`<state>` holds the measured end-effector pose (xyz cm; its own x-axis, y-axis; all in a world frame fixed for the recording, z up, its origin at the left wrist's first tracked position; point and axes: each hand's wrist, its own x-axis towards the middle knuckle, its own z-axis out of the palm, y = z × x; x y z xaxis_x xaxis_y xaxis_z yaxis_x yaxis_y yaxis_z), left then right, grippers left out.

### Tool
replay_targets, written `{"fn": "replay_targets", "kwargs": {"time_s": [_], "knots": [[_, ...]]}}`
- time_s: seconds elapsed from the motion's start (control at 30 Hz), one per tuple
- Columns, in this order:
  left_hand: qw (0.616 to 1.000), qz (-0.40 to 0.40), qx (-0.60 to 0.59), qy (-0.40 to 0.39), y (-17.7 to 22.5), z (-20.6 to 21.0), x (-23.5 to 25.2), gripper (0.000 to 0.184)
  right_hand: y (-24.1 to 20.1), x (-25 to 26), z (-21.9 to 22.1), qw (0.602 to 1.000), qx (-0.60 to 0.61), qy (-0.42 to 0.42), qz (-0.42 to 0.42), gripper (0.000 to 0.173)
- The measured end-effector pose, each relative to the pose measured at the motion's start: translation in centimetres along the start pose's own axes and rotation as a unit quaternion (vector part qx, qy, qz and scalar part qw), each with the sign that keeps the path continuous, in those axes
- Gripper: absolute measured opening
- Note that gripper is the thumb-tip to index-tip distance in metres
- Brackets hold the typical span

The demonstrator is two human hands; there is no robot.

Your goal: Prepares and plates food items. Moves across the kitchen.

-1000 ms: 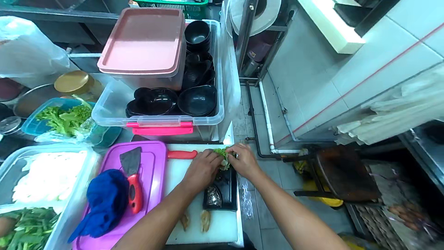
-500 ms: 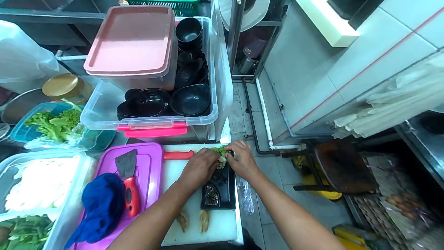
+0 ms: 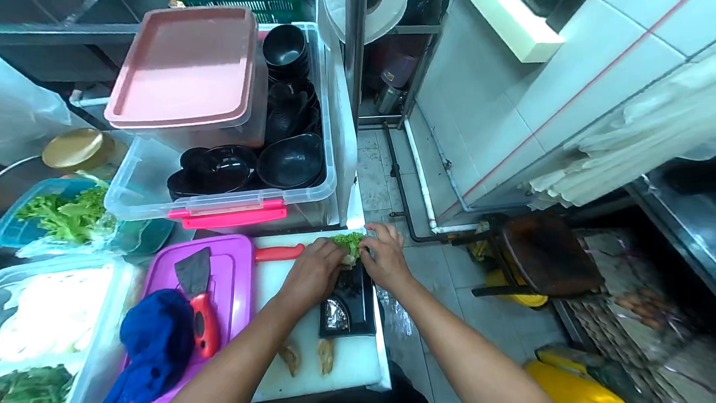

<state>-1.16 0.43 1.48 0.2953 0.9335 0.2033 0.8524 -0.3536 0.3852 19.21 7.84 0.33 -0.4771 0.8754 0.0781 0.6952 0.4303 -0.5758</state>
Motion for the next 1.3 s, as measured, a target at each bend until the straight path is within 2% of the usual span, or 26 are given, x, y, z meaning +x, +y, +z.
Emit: {"fn": "replay_targets", "kwargs": {"time_s": [0.13, 0.27, 0.37, 0.5, 0.67, 0.83, 1.1, 1.2, 1.3], "knots": [[1.000, -0.006, -0.012, 0.009, 0.3, -0.3, 0.2, 0.023, 0.0, 0.0, 0.2, 1.000, 0.003, -0.019, 0.006, 0.013], [0.999, -0.039, 0.012, -0.035, 0.6, 0.2, 1.0, 0.022, 0.4, 0.0, 0.3, 1.000, 0.020, -0.020, 0.009, 0.011], [0.999, -0.029, 0.028, -0.036, 0.7, 0.5, 0.9, 0.022, 0.5, -0.3, -0.2, 0.998, 0.047, -0.030, 0.029, 0.015], [0.999, -0.024, 0.023, -0.011, 0.4, 0.4, 0.2, 0.029, 0.4, -0.9, -0.8, 0.994, 0.093, 0.014, 0.055, 0.024], [0.997, -0.062, -0.020, 0.042, -0.1, -0.7, -1.1, 0.037, 0.4, -1.7, -1.5, 0.985, 0.128, 0.076, 0.083, 0.021], [0.995, -0.087, -0.011, 0.043, -1.0, -1.0, -2.6, 0.038, 0.7, -2.6, -1.2, 0.982, 0.134, 0.088, 0.096, 0.021], [0.998, -0.050, 0.020, 0.029, 0.7, 1.1, -2.8, 0.033, -1.3, 0.2, -1.5, 0.989, 0.088, -0.028, 0.113, 0.034], [0.999, -0.042, 0.017, 0.020, 1.3, 1.5, -2.8, 0.031, -1.7, 1.8, -1.2, 0.992, 0.061, -0.071, 0.085, 0.020], [0.999, -0.039, -0.002, 0.021, 1.6, 1.2, -2.9, 0.032, -1.4, 2.4, -0.9, 0.995, 0.084, -0.047, 0.041, 0.017]]}}
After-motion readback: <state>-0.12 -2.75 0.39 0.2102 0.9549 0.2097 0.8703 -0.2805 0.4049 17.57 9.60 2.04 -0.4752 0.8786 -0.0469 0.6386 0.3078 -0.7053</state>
